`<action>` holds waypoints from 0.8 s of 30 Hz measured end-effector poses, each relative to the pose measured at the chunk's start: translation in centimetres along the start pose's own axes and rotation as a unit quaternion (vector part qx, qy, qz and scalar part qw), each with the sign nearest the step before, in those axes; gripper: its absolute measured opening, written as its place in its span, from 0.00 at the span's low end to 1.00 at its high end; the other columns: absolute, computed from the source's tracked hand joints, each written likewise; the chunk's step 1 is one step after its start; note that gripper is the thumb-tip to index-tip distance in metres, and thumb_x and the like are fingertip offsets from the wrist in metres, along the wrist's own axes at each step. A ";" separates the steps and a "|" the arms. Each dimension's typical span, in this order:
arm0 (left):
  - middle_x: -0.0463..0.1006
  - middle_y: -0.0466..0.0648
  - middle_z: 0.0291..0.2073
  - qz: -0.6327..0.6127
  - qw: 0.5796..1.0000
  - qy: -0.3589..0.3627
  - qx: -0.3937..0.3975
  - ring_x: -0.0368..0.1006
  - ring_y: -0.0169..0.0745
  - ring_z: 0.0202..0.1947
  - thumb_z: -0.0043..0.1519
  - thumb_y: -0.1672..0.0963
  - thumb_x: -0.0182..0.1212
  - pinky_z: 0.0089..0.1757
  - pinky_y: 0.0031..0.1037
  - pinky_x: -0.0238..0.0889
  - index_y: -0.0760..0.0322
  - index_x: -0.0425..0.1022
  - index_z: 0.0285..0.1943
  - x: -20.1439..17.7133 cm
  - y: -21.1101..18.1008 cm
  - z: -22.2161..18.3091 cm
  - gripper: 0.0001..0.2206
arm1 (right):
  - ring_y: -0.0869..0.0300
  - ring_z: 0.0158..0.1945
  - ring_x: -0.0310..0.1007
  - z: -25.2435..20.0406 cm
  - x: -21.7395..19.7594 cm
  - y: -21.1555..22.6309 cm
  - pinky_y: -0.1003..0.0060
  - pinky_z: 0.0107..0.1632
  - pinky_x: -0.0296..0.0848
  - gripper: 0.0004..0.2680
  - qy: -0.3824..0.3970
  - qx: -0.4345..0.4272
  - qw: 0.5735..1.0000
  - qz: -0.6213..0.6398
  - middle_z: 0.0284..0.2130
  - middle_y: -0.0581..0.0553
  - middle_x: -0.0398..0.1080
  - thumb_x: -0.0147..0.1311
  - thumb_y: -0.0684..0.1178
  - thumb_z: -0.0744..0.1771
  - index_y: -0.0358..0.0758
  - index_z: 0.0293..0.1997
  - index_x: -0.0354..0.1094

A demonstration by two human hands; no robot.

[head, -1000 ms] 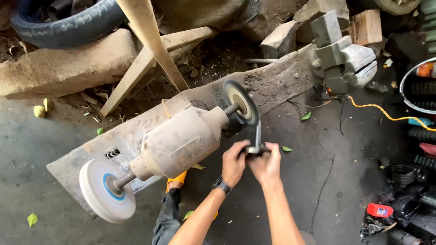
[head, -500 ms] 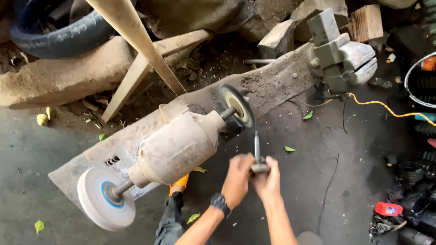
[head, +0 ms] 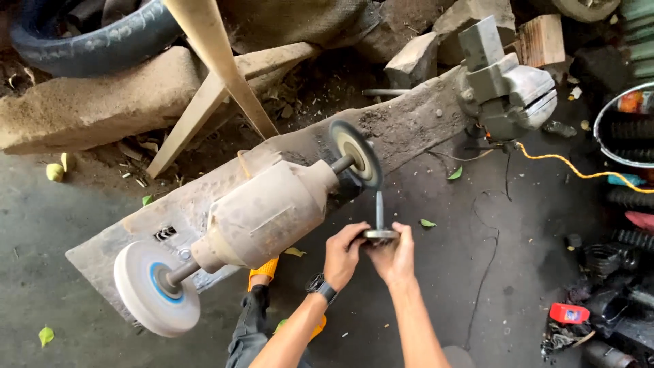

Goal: Using pliers and a bench grinder to clean and refine internal engine components including a crankshaft and piston.

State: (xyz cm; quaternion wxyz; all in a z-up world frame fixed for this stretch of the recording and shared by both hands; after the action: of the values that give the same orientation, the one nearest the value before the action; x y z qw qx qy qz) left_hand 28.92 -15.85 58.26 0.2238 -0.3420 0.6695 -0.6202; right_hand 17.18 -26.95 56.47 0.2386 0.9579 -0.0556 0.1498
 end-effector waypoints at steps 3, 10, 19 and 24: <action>0.79 0.57 0.44 0.042 0.998 0.044 -0.004 0.78 0.57 0.45 0.57 0.69 0.54 0.45 0.35 0.72 0.71 0.75 0.52 -0.3 -0.9 -1.5 0.16 | 0.52 0.37 0.70 -2.1 0.1 -0.6 0.52 0.47 0.70 0.14 -0.004 0.023 1.000 0.021 0.32 0.40 0.72 0.50 0.58 0.66 0.34 0.36 0.69; 0.73 0.59 0.47 0.146 0.977 0.138 0.064 0.69 0.61 0.50 0.56 0.66 0.54 0.51 0.42 0.64 0.69 0.75 0.58 0.9 -4.7 -1.0 0.20 | 0.53 0.43 0.71 -0.7 -5.3 -1.4 0.52 0.53 0.69 0.13 -0.023 -0.033 0.999 -0.014 0.35 0.44 0.72 0.52 0.59 0.68 0.38 0.37 0.67; 0.77 0.58 0.39 0.097 0.991 -0.053 -0.071 0.74 0.62 0.42 0.59 0.63 0.65 0.43 0.42 0.67 0.71 0.76 0.45 2.2 6.1 5.3 0.08 | 0.49 0.38 0.70 5.5 4.7 2.9 0.51 0.46 0.70 0.13 0.034 -0.019 0.998 -0.058 0.32 0.39 0.72 0.50 0.58 0.66 0.35 0.37 0.67; 0.79 0.57 0.41 0.001 0.999 -0.014 -0.028 0.79 0.55 0.42 0.56 0.68 0.56 0.43 0.36 0.71 0.71 0.76 0.49 0.7 0.3 0.9 0.13 | 0.50 0.38 0.70 0.5 1.1 0.7 0.51 0.46 0.71 0.12 -0.008 -0.023 0.998 -0.058 0.32 0.40 0.71 0.49 0.57 0.66 0.36 0.37 0.67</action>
State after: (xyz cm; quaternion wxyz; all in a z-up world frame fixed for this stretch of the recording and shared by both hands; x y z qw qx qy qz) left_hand 29.04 -16.92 57.95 0.2241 -0.3566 0.6838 -0.5959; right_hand 18.26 -27.87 56.69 0.2688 0.9548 -0.0052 0.1264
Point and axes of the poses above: each hand's wrist, its own z-axis towards the middle knuckle, its own x-axis out of the palm, y = z × x, the point moved 1 cm from there along z, towards the middle knuckle
